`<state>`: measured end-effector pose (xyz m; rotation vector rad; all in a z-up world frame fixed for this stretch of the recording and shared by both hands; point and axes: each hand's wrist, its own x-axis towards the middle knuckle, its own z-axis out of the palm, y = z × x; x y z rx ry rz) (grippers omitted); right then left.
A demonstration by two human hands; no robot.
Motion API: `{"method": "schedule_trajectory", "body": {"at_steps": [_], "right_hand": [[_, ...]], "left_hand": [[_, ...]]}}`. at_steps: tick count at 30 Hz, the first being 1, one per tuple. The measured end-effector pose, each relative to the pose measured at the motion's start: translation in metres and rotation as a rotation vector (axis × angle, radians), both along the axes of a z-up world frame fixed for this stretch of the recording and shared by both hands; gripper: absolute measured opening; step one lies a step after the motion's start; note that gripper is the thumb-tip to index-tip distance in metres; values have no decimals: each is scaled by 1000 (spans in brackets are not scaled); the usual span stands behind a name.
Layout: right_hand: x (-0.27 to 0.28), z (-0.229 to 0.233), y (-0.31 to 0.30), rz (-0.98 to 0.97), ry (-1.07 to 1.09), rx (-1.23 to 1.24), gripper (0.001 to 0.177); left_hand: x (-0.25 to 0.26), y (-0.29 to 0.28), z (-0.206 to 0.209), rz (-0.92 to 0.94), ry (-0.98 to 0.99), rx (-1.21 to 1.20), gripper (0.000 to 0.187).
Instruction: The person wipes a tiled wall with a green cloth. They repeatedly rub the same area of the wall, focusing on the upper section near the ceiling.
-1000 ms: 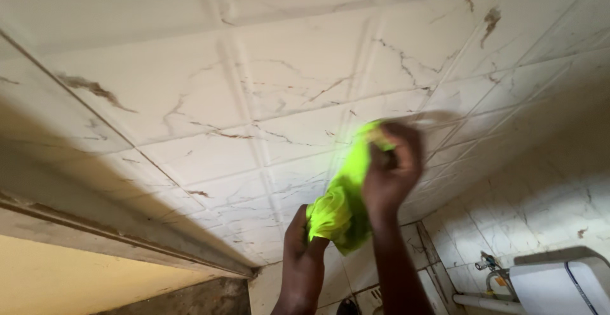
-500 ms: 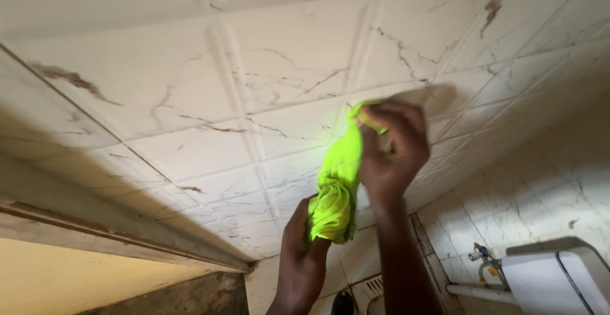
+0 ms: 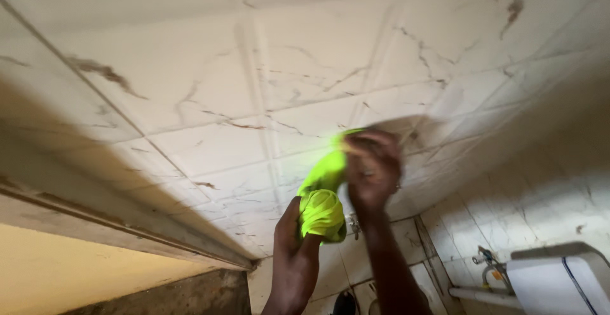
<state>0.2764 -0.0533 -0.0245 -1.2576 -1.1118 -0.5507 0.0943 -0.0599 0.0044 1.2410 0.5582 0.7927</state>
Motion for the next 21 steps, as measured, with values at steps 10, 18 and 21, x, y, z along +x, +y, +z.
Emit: {"method": "schedule_trajectory", "body": {"at_steps": [10,18,21], "right_hand": [[-11,3,14,5,-93,144,34],[-23,53,8,22,221,213,24],[-42,60,7,-44,382,155,31]], "left_hand": [[-23,9,1,66,77,-10,18],[-43,16,7,133,51,75,20],[-49,17,6,156,-4,89,25]]}}
